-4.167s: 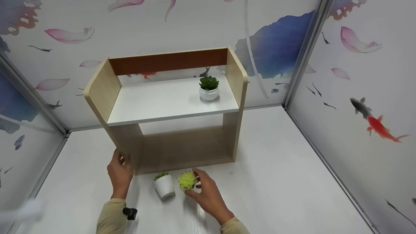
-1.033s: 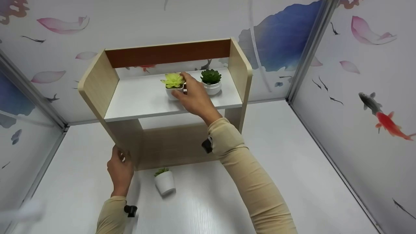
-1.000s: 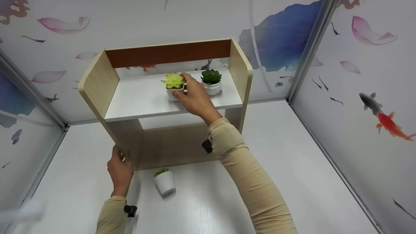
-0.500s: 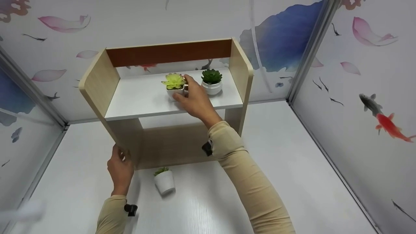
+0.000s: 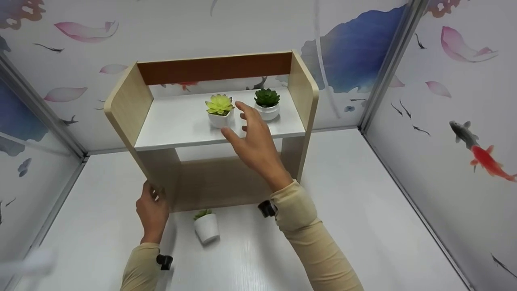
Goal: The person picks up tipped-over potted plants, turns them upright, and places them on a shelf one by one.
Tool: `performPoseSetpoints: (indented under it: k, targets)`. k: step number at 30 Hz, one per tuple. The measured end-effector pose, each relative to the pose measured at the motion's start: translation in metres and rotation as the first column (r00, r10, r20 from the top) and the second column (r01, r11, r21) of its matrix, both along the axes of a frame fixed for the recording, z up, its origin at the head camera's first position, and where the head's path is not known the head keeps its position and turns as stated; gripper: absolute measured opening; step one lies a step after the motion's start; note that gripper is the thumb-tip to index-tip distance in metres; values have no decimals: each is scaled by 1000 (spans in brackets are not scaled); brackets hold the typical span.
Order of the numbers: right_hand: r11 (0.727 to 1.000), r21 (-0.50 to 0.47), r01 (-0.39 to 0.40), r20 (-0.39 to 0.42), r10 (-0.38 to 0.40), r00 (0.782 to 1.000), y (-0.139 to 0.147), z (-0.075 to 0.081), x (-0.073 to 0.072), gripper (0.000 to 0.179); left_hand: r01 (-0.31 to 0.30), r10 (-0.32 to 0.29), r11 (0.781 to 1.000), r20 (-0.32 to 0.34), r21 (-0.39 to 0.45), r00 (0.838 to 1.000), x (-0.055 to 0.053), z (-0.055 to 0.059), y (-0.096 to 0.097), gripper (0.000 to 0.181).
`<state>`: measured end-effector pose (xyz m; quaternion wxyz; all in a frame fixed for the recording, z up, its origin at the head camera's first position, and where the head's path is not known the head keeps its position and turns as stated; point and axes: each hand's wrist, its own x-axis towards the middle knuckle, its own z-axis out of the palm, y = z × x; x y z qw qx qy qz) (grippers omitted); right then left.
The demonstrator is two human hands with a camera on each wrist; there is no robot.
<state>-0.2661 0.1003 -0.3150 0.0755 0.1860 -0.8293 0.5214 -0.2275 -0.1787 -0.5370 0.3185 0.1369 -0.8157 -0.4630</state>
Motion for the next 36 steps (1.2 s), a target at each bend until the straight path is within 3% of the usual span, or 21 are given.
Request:
performPoseSetpoints:
  k: [8,14,23,36]
  targets:
    - [1000,-27,-9,-45,8,999,-3,2,11,63,-5,5,1000,12,19,1000,-3,6,1,44]
    - [993,-92,-81,-93,72,993,-8,-14,22,50,21,-21,998,1,55,1000,-2,7,-1,39]
    - [984,-77,-163,-39,160,986,-26,-65,38,47,12,-12,999,-3,37,1000,0,3,-4,34]
    - [978,45,-202,204,189,961,-46,-160,53,58,16,-17,998,3,63,1000,0,1,-5,36]
